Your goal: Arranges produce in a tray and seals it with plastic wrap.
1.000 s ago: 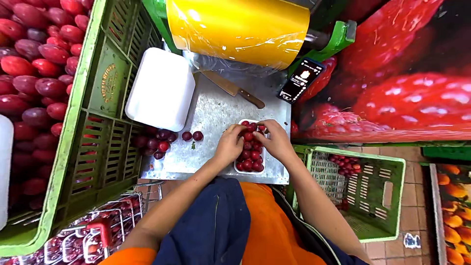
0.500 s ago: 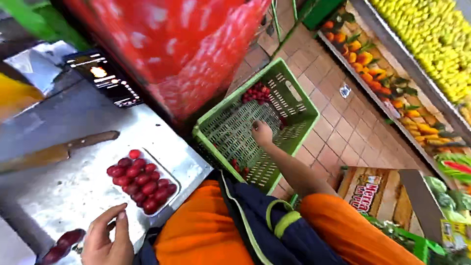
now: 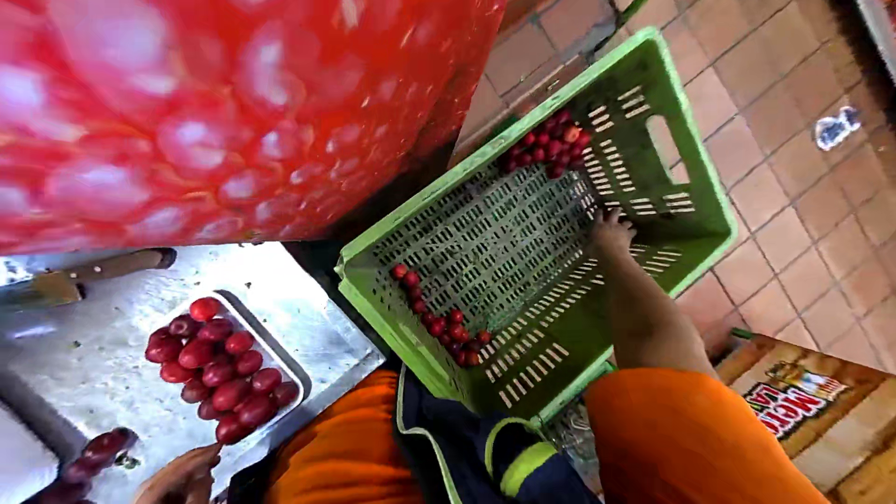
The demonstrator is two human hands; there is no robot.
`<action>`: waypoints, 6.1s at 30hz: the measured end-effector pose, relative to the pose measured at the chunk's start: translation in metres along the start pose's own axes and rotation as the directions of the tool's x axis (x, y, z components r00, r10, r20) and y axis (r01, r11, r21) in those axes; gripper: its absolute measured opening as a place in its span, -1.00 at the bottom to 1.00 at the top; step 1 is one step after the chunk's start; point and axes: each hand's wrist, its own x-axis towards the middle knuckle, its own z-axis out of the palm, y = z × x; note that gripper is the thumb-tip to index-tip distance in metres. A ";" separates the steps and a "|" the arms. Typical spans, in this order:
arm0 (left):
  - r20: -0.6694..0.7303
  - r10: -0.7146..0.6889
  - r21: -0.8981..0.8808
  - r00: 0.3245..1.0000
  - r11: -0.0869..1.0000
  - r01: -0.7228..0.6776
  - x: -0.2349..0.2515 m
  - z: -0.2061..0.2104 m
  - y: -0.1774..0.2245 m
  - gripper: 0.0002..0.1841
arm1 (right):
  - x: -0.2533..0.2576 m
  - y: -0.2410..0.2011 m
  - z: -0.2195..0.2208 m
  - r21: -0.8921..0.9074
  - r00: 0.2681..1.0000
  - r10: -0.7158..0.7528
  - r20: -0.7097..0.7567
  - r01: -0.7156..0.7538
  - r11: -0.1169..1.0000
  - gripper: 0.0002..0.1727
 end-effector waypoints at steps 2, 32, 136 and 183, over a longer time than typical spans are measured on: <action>0.027 -0.013 0.032 1.000 0.999 0.013 0.007 0.004 0.007 -0.74 | 0.009 -0.006 0.007 -0.021 0.997 0.071 -0.017 -0.071 0.997 0.13; -0.204 -0.044 -0.042 0.978 0.998 0.036 -0.016 -0.019 -0.023 -0.78 | -0.087 -0.092 -0.082 0.052 0.864 -0.294 0.408 0.300 0.952 -0.66; -0.012 -0.252 -0.980 0.968 0.195 0.039 0.160 -0.082 -0.093 -0.55 | -0.462 -0.414 -0.131 0.789 0.380 -0.908 -0.176 -0.497 -0.361 -0.30; 0.038 0.874 0.668 0.484 0.338 -0.663 -0.133 -0.169 0.097 -0.79 | -0.507 -0.543 -0.097 0.889 0.330 -0.938 -0.102 -0.393 -0.235 -0.35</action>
